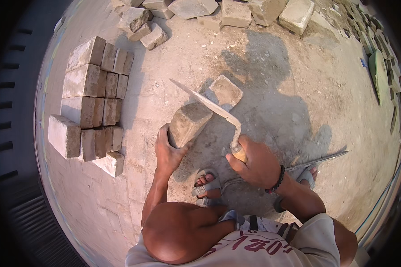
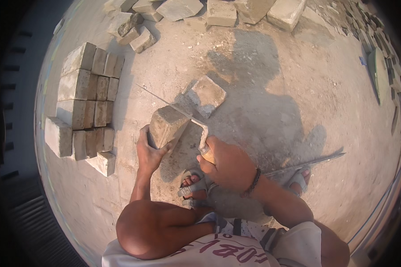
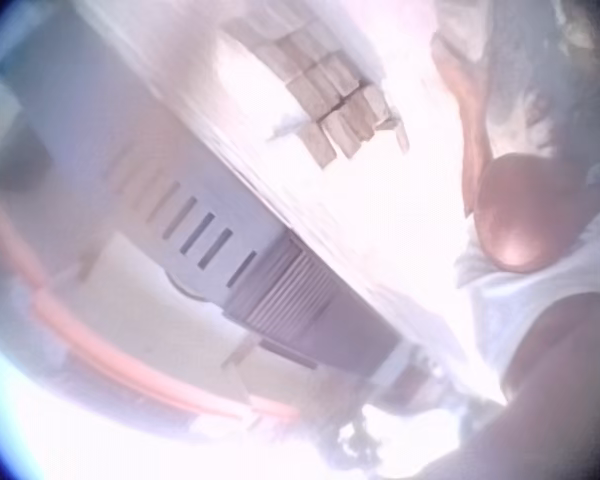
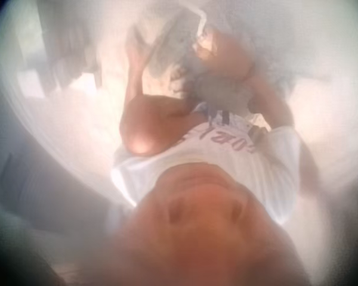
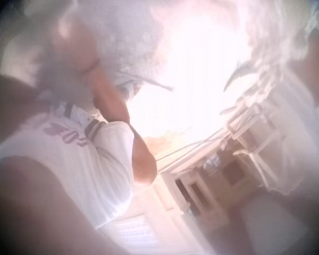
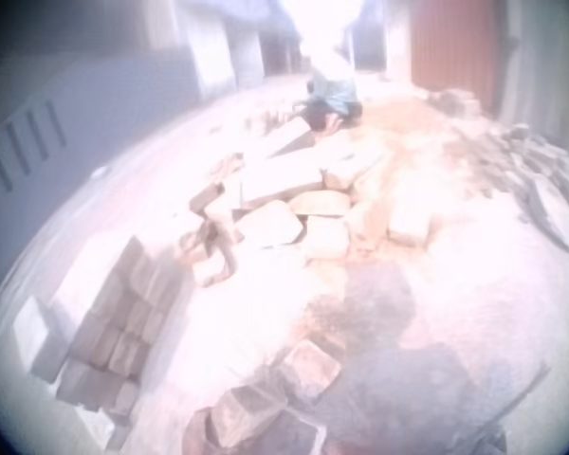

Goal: The person repeatedly picks up rectangular stone blocks and uses a chisel to chip away edges and surfaces. After chiseling each block, the person places it on a growing stack to the left. The process continues with multiple blocks in a repetitive sequence.

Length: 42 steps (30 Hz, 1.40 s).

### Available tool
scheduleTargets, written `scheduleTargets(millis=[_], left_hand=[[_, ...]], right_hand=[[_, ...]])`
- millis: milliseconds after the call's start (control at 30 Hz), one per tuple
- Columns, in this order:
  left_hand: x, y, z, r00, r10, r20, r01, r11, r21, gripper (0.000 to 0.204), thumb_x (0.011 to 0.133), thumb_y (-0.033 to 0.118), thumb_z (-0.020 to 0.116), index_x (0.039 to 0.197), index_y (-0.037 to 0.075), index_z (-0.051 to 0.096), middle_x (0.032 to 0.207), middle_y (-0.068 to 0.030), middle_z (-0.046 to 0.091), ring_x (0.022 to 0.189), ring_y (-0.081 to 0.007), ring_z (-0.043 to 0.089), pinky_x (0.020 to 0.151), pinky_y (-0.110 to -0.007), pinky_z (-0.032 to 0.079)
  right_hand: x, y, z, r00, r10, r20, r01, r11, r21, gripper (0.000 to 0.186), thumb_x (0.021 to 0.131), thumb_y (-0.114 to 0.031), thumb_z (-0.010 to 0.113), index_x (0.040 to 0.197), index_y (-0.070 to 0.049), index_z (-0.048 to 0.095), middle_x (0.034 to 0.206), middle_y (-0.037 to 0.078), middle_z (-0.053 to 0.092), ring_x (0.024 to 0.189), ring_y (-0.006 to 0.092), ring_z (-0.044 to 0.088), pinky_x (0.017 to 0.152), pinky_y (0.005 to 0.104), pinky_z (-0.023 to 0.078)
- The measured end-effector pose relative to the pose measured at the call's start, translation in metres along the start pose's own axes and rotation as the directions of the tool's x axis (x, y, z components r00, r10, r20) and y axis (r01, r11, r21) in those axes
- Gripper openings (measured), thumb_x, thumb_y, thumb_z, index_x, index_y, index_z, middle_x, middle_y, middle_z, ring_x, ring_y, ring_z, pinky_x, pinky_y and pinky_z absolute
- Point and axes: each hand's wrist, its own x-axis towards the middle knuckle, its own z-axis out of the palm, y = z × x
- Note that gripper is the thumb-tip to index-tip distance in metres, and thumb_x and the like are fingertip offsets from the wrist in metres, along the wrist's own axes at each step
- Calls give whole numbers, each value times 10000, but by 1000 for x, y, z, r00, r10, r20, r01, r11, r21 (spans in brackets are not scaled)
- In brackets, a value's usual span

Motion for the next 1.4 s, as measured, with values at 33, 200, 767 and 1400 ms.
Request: scheduleTargets(millis=[33,200,767,1400], left_hand=[[1,5,4,999,32,-7,-32,999,-12,750,634,126,875,1272,-4,502,1161,-225,584,1089,-379,582,931,-449,470],[8,12,-4,992,122,-20,-124,984,-130,772,624,93,878,1273,-41,482,1128,-182,631,1059,-282,633,950,-384,489],[72,23,66,883,73,464,444,-449,-775,609,937,556,547,1338,98,546,1224,-129,630,1067,-291,631,901,-464,536],[40,-15,77,872,84,482,489,-218,-845,689,954,555,531,1436,69,451,1303,-149,593,1145,-268,606,951,-426,512]], right_hand=[[3,12,8,999,-41,-1,40,994,-100,418,860,-302,669,1140,-21,539,908,276,656,885,433,661,775,511,500],[51,75,-19,997,79,11,-72,947,-313,324,877,-254,630,1050,9,549,857,283,640,844,471,636,736,497,496],[-41,1,-16,937,-349,5,283,751,-596,285,848,-210,691,1077,-74,588,892,147,612,787,372,652,665,466,530],[98,8,-97,990,-47,-134,-79,605,-792,270,855,-181,662,1012,-14,519,788,239,643,760,445,643,668,514,507]])
